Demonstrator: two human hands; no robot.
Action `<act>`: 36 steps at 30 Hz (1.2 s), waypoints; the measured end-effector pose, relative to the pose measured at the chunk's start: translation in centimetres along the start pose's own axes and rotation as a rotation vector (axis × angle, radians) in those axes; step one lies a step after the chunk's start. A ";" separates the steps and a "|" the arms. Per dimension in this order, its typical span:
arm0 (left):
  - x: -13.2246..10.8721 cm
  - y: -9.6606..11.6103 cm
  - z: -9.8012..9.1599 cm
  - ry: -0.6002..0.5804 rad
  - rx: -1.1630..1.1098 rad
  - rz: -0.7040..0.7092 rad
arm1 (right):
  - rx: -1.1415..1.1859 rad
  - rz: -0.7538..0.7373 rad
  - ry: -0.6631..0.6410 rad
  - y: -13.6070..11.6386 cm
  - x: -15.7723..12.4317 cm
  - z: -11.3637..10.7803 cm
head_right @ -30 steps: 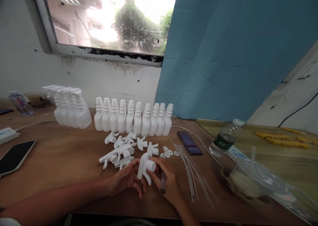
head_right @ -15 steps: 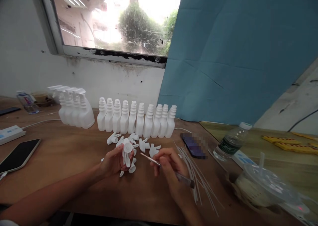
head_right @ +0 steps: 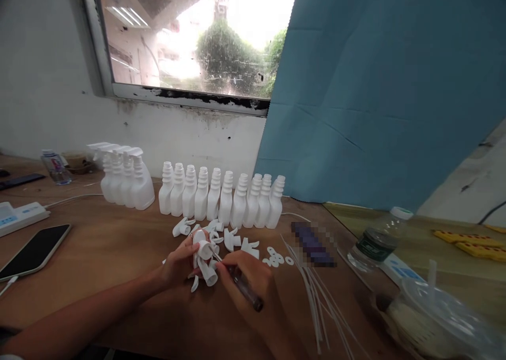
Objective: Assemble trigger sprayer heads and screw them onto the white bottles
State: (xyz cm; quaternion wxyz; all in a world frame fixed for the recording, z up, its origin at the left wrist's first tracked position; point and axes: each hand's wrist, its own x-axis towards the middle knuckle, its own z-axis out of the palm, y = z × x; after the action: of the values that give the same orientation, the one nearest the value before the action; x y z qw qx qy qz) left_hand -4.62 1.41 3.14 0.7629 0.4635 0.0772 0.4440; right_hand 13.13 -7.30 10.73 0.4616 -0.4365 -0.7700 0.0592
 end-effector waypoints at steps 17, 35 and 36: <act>0.1 0.5 0.0 0.111 0.051 0.005 | -0.011 -0.160 0.077 1.7 -0.7 4.0; -0.3 1.1 -0.6 0.007 0.083 -0.301 | 0.503 0.340 -0.169 2.7 -0.9 2.5; -0.3 1.1 -0.7 0.005 0.067 -0.306 | 0.577 0.357 -0.185 2.7 -0.8 2.6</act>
State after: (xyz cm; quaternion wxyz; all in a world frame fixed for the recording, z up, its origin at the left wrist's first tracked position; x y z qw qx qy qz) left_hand -5.79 1.84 3.55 0.8057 0.4702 0.1636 0.3210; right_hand 12.99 -5.47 7.42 0.4765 -0.4087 -0.6717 0.3934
